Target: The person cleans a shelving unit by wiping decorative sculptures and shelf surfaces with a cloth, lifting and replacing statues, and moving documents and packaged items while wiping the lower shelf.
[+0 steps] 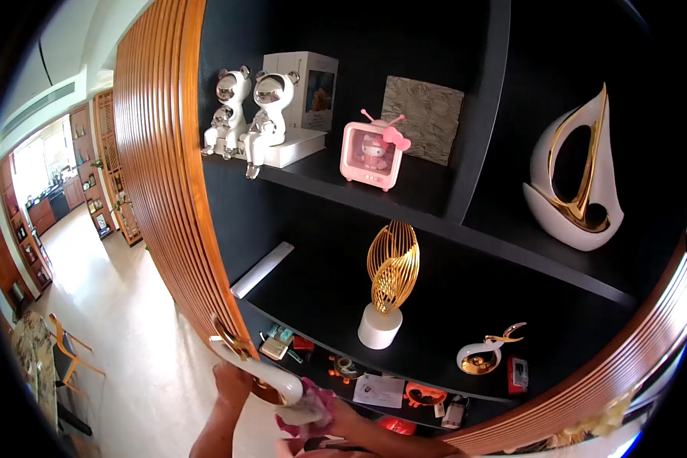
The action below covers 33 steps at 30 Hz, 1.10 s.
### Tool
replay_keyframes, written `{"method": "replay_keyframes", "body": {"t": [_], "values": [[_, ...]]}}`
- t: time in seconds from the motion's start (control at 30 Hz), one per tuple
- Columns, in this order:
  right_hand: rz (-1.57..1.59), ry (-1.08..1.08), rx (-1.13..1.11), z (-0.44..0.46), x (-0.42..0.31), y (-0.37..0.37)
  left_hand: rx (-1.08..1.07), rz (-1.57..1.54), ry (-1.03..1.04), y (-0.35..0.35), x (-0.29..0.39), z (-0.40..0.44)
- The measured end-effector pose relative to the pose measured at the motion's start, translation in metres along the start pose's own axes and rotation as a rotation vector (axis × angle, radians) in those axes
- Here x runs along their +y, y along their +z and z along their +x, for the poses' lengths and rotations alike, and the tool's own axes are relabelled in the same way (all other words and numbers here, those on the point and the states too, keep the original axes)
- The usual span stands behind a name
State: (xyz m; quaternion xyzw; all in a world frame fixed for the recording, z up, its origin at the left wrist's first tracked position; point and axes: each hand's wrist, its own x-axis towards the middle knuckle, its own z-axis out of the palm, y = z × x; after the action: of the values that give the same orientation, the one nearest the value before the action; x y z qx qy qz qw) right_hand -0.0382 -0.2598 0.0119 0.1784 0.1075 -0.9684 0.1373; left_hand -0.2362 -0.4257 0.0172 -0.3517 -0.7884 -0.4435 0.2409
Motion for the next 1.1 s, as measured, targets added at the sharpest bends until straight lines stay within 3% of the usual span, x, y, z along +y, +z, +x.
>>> {"method": "replay_keyframes", "body": {"t": [0.03, 0.1, 0.13, 0.17, 0.2, 0.27, 0.3, 0.33, 0.4, 0.5, 0.53, 0.6, 0.77, 0.8, 0.9, 0.97, 1.1], "values": [[0.025, 0.015, -0.072, -0.006, -0.003, -0.007, 0.025, 0.003, 0.014, 0.003, -0.008, 0.000], [-0.112, -0.009, -0.198, -0.028, -0.020, -0.009, -0.118, 0.262, -0.127, -0.004, -0.008, 0.029], [-0.192, -0.048, -0.257, -0.036, -0.027, -0.011, 0.100, 0.292, 0.068, 0.005, -0.022, 0.036], [-0.292, -0.133, -0.257, -0.049, -0.032, -0.014, 0.028, 0.157, 0.038, -0.008, -0.003, 0.056], [-0.497, -0.272, -0.192, -0.061, -0.035, -0.019, -0.066, 0.169, -0.023, -0.011, 0.000, 0.070], [-1.032, -0.521, 0.045, -0.077, -0.033, -0.036, 0.058, 0.143, 0.014, 0.003, 0.007, 0.096], [-1.042, -0.526, 0.109, -0.084, -0.029, -0.047, 0.107, 0.127, -0.002, 0.011, 0.013, 0.110], [-0.859, -0.473, 0.130, -0.087, -0.024, -0.060, 0.033, 0.095, -0.102, 0.018, 0.013, 0.122], [0.592, -0.239, -0.093, -0.091, -0.020, -0.099, -0.051, 0.016, -0.245, 0.037, 0.009, 0.143], [0.222, -0.356, -0.048, -0.096, -0.003, -0.117, -0.066, 0.005, -0.233, 0.072, 0.000, 0.164], [0.447, -0.358, -0.055, -0.102, 0.002, -0.088, -0.072, -0.040, -0.218, 0.084, -0.004, 0.169], [0.101, -0.471, -0.010, -0.103, 0.007, -0.122, -0.119, 0.004, -0.248, 0.104, -0.007, 0.181], [0.117, -0.610, 0.135, -0.114, 0.016, -0.132, -0.212, -0.081, -0.207, 0.147, -0.022, 0.193], [0.302, -0.548, 0.033, -0.119, 0.018, -0.092, -0.189, -0.108, -0.184, 0.154, -0.023, 0.193], [0.122, -0.717, -0.107, -0.118, 0.026, -0.087, -0.184, -0.076, -0.151, 0.174, -0.030, 0.195], [0.488, -0.380, -0.152, -0.118, 0.016, -0.040, -0.202, -0.070, -0.152, 0.185, -0.037, 0.197], [0.362, -0.493, -0.042, -0.115, 0.019, -0.043, -0.168, -0.116, -0.138, 0.201, -0.048, 0.196]]}}
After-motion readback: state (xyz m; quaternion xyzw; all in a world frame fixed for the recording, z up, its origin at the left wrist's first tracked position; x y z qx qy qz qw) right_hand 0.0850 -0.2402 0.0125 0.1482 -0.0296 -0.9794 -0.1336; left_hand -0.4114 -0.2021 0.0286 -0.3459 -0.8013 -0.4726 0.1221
